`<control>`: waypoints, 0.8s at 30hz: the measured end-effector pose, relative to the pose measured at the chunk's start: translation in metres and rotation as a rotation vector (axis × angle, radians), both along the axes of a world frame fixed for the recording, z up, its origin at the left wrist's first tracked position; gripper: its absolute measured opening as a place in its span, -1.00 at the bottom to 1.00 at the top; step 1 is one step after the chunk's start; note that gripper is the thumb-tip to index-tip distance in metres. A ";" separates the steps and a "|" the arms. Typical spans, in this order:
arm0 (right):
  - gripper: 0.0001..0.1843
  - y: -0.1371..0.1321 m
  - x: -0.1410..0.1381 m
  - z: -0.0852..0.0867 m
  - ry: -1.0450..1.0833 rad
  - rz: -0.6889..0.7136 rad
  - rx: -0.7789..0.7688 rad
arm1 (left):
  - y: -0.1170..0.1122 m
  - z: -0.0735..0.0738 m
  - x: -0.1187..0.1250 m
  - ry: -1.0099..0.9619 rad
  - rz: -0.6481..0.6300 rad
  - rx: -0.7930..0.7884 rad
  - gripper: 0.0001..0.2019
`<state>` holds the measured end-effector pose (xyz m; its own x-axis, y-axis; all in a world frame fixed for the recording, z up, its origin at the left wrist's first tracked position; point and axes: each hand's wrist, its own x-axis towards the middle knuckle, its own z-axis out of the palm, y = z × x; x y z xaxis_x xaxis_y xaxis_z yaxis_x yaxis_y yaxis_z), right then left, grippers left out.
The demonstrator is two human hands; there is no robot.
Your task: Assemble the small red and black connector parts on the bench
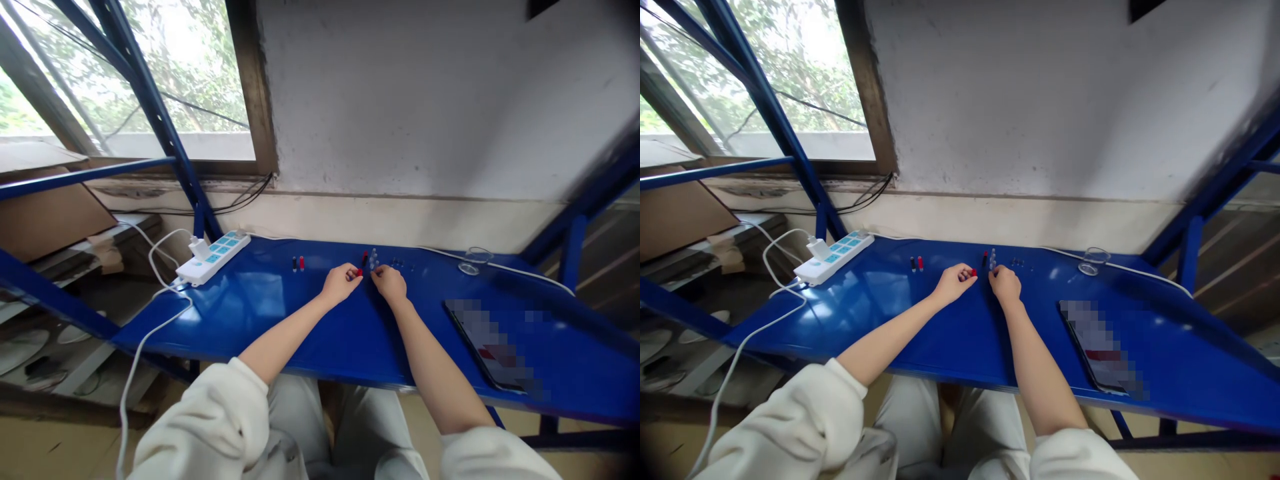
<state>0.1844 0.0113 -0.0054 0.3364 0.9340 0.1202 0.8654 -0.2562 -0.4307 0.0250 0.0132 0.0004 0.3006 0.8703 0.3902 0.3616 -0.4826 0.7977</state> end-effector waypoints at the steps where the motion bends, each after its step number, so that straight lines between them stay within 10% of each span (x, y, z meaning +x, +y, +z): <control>1: -0.71 0.000 0.000 0.000 -0.001 0.002 -0.006 | 0.005 -0.001 0.005 0.027 0.020 -0.009 -0.86; 24: -0.71 0.003 0.002 0.003 -0.009 0.007 -0.024 | 0.040 -0.011 0.044 0.419 0.277 -0.049 -0.86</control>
